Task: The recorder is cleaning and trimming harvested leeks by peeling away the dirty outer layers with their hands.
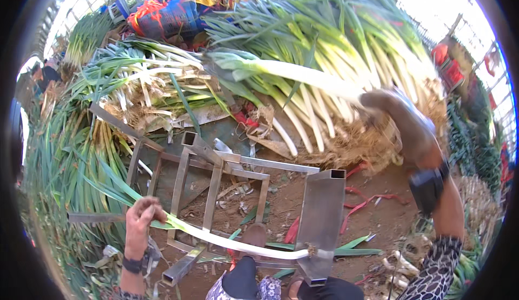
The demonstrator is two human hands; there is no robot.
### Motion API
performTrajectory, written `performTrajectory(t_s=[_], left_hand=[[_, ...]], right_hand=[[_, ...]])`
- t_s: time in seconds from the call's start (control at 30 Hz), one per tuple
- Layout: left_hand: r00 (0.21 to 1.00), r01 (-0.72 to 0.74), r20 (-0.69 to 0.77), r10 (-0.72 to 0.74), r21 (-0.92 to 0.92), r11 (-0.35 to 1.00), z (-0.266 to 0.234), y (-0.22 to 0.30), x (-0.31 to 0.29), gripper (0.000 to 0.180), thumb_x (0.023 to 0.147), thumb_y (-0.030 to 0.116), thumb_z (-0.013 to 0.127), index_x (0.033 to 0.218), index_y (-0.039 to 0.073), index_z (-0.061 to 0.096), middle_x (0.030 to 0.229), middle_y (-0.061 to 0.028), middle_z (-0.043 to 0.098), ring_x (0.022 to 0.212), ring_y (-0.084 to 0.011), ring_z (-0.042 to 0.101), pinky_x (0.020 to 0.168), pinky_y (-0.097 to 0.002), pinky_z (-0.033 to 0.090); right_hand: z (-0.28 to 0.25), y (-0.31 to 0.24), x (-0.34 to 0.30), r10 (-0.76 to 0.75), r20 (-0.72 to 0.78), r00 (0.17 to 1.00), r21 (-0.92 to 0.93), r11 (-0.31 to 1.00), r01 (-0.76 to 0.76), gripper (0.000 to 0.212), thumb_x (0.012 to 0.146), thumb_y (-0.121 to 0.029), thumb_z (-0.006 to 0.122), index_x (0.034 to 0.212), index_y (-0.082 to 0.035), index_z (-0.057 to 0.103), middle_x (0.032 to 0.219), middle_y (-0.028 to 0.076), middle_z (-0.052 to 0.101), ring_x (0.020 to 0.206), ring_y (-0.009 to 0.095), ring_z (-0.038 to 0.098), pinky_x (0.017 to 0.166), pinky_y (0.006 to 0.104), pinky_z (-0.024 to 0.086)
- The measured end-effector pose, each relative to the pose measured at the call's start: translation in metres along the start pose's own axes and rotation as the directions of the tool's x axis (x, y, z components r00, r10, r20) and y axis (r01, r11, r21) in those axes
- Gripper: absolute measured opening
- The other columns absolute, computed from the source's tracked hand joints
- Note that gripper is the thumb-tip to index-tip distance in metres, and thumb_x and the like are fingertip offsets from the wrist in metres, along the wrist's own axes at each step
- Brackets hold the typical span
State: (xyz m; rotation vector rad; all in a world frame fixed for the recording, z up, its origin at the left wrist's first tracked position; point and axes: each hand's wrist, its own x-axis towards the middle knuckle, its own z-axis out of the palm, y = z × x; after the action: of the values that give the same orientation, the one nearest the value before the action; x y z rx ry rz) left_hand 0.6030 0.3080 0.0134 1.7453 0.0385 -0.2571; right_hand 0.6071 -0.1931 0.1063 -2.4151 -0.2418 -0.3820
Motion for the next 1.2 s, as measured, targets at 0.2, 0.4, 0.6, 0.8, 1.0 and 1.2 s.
performTrajectory(t_s=[0.2,0.4,0.6,0.8,1.0,1.2], left_hand=[[0.782,-0.007,0.577,0.237,-0.371,0.928,0.05,0.05,0.035,0.05,0.095,0.038,0.048,0.123,-0.003,0.043,0.108,-0.017,0.06,0.097,-0.0217,0.059,0.083,-0.0335,0.05],[0.773,0.204,0.553,0.31,-0.679,0.705,0.094,0.109,0.033,0.052,0.095,0.045,0.044,0.126,0.004,0.043,0.115,-0.0102,0.057,0.104,-0.0202,0.056,0.087,-0.0347,0.049],[0.892,0.111,0.409,0.194,-0.613,0.782,0.032,0.099,0.016,0.044,0.089,0.043,0.056,0.115,0.008,0.05,0.11,-0.006,0.058,0.106,-0.0219,0.055,0.095,-0.0407,0.043],[0.934,0.097,0.342,0.105,-0.525,0.845,-0.005,0.023,0.041,0.046,0.084,0.039,0.065,0.111,0.006,0.051,0.109,-0.013,0.058,0.108,-0.0271,0.055,0.089,-0.0415,0.048],[0.93,0.362,0.261,-0.26,-0.512,0.779,-0.034,-0.096,0.034,0.047,0.083,0.035,0.067,0.113,0.002,0.05,0.109,-0.0171,0.059,0.099,-0.0297,0.059,0.079,-0.0364,0.055],[0.799,0.541,0.284,-0.53,0.046,0.84,-0.025,-0.102,0.022,0.039,0.081,0.027,0.071,0.107,0.002,0.058,0.103,-0.0143,0.063,0.089,-0.0217,0.062,0.069,-0.0297,0.054]], right_hand=[[-0.061,-0.085,-0.176,0.579,-0.025,0.815,0.823,0.475,-0.311,0.018,0.081,-0.013,0.057,0.095,-0.002,0.061,0.091,0.007,0.061,0.085,0.017,0.058,0.078,0.0282,0.046],[-0.053,-0.179,-0.241,0.721,0.048,0.691,0.565,0.551,-0.614,0.019,0.072,-0.013,0.062,0.086,-0.001,0.061,0.08,0.005,0.06,0.077,0.016,0.056,0.069,0.0308,0.044],[0.007,-0.13,-0.198,0.129,0.188,0.974,-0.287,0.955,-0.071,0.045,0.067,-0.013,0.076,0.108,-0.002,0.062,0.097,0.014,0.064,0.09,0.028,0.063,0.077,0.0342,0.049],[0.117,-0.053,-0.16,0.113,0.285,0.952,-0.212,0.976,-0.052,0.032,0.072,-0.016,0.072,0.102,-0.01,0.063,0.092,0.012,0.064,0.084,0.03,0.061,0.072,0.0401,0.048],[0.202,-0.03,-0.152,0.196,0.594,0.78,-0.393,0.917,0.069,0.024,0.069,-0.015,0.069,0.092,-0.01,0.063,0.082,0.014,0.064,0.081,0.033,0.062,0.073,0.043,0.048],[0.225,-0.006,-0.159,0.28,0.764,0.582,-0.449,0.878,0.168,0.021,0.083,-0.012,0.052,0.098,-0.012,0.066,0.088,0.015,0.067,0.084,0.033,0.065,0.073,0.0424,0.052]])
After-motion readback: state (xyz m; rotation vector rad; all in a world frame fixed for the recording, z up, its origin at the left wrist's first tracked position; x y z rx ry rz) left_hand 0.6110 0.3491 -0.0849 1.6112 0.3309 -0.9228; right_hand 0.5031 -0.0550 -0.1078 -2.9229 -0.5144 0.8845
